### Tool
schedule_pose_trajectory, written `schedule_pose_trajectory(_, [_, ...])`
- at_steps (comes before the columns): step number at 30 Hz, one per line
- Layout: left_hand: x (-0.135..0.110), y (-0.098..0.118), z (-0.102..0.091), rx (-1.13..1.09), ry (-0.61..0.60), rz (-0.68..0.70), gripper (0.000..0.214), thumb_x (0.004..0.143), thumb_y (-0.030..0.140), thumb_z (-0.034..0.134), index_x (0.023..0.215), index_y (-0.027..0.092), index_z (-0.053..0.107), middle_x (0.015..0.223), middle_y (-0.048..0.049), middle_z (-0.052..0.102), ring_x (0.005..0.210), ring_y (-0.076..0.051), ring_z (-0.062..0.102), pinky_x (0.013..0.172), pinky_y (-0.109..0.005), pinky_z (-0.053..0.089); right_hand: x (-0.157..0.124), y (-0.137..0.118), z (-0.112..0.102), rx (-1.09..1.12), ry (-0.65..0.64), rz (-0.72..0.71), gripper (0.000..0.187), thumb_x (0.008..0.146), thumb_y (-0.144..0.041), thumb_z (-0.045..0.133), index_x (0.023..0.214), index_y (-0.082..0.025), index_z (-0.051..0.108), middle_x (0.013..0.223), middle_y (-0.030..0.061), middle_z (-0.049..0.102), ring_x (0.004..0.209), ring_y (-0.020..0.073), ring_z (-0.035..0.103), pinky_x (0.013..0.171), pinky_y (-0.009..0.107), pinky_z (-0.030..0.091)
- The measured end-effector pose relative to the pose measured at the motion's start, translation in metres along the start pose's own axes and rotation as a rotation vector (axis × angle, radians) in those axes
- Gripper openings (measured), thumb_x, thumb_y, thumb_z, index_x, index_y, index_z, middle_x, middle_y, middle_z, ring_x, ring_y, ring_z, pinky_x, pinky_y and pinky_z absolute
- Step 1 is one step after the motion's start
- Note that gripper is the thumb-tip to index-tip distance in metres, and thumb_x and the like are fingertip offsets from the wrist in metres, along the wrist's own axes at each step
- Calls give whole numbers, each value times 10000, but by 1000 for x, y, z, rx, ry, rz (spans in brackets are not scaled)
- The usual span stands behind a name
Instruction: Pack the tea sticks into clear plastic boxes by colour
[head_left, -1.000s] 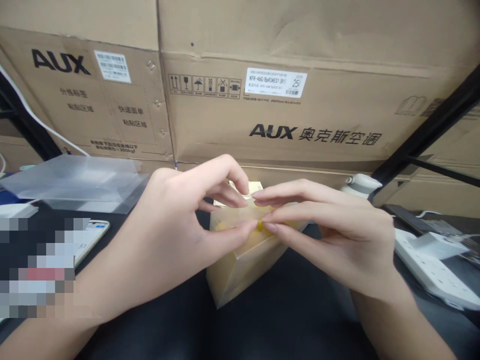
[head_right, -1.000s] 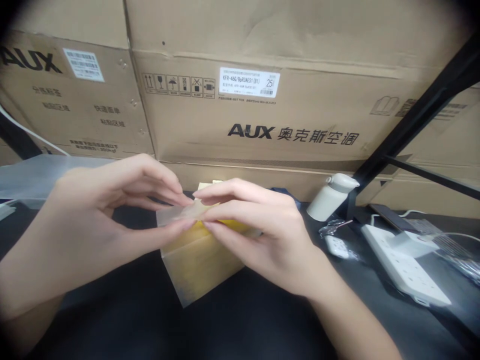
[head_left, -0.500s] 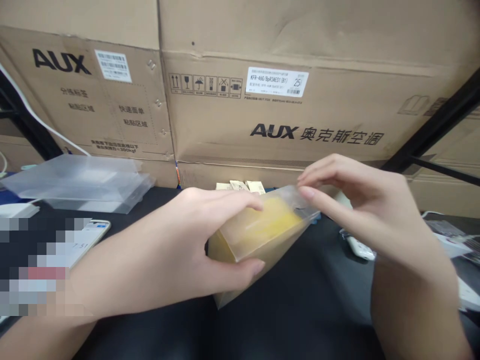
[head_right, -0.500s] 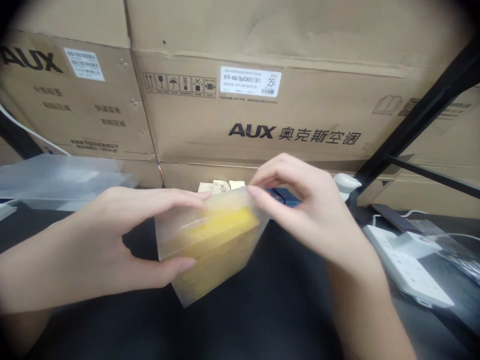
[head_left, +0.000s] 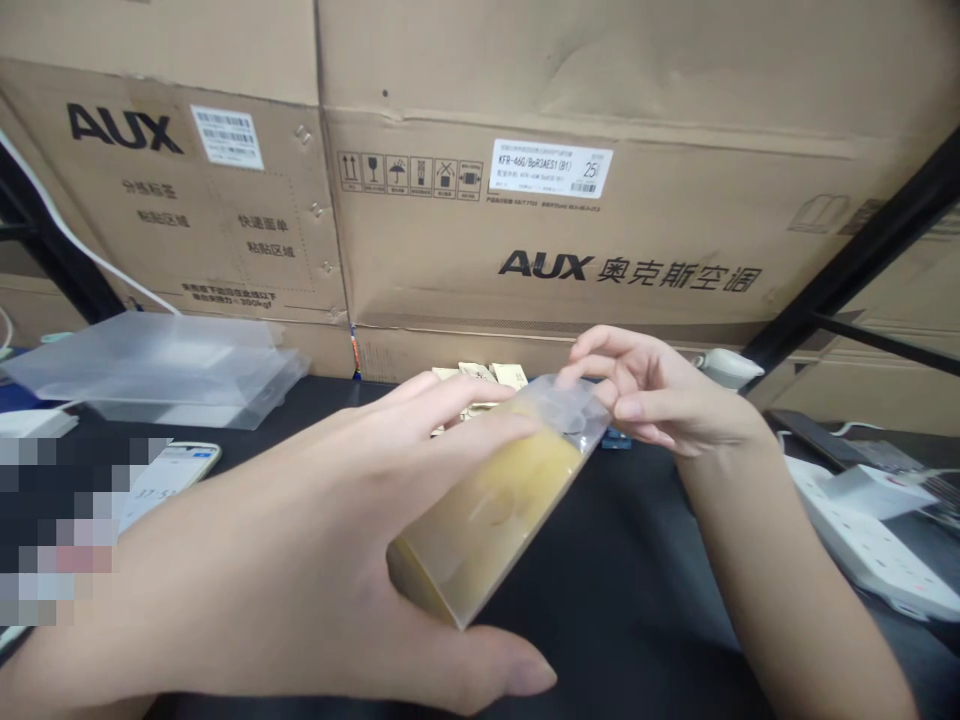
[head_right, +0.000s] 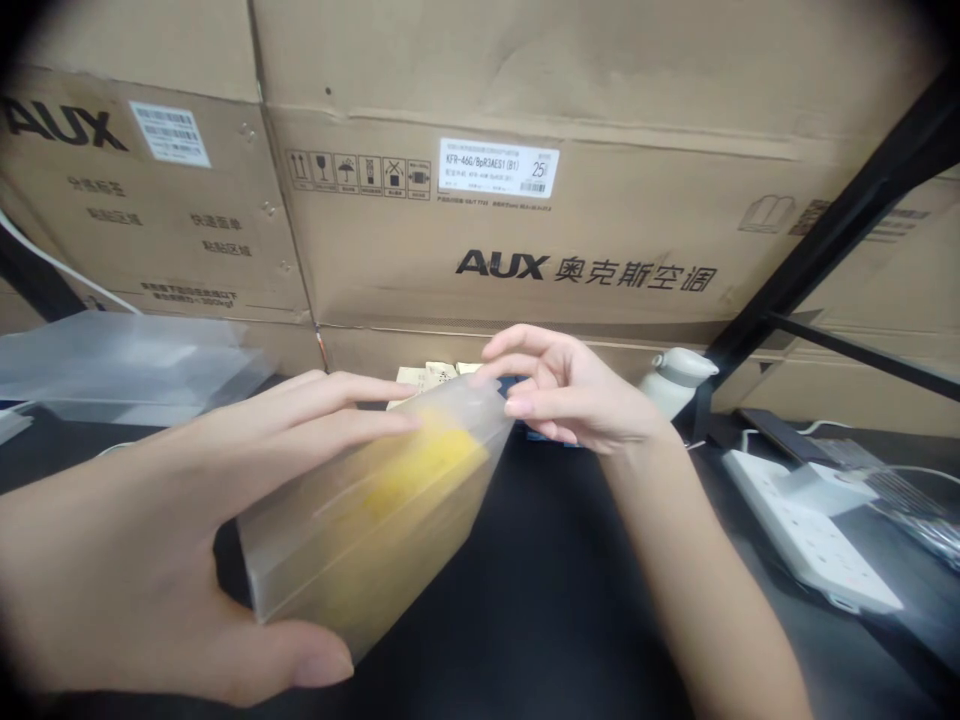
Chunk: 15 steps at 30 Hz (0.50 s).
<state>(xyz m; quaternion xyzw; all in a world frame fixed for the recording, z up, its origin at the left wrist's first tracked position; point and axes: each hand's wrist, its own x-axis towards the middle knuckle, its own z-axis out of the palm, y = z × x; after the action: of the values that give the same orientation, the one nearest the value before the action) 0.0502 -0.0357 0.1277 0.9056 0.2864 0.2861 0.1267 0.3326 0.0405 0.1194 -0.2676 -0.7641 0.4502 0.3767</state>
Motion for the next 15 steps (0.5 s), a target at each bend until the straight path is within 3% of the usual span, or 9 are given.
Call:
schedule_pose_trajectory(7, [5, -5, -6, -14, -187, -43, 928, 690, 567, 755, 1499, 420, 323, 1484, 14, 460, 1323, -334, 475, 1030, -394, 498, -6, -9, 5, 134, 18, 161, 407, 698, -193, 822, 1037, -192, 597, 977, 40, 741, 280, -55, 381, 254, 87, 207])
schedule_pose_trajectory(15, [0, -6, -3, -19, -217, -57, 940, 715, 555, 736, 1519, 446, 260, 1555, 45, 363, 1416, -353, 351, 1141, -468, 387, -4, -6, 22, 268, 26, 180, 309, 737, -138, 780, 980, -194, 598, 696, -57, 686, 272, -47, 337, 277, 72, 220])
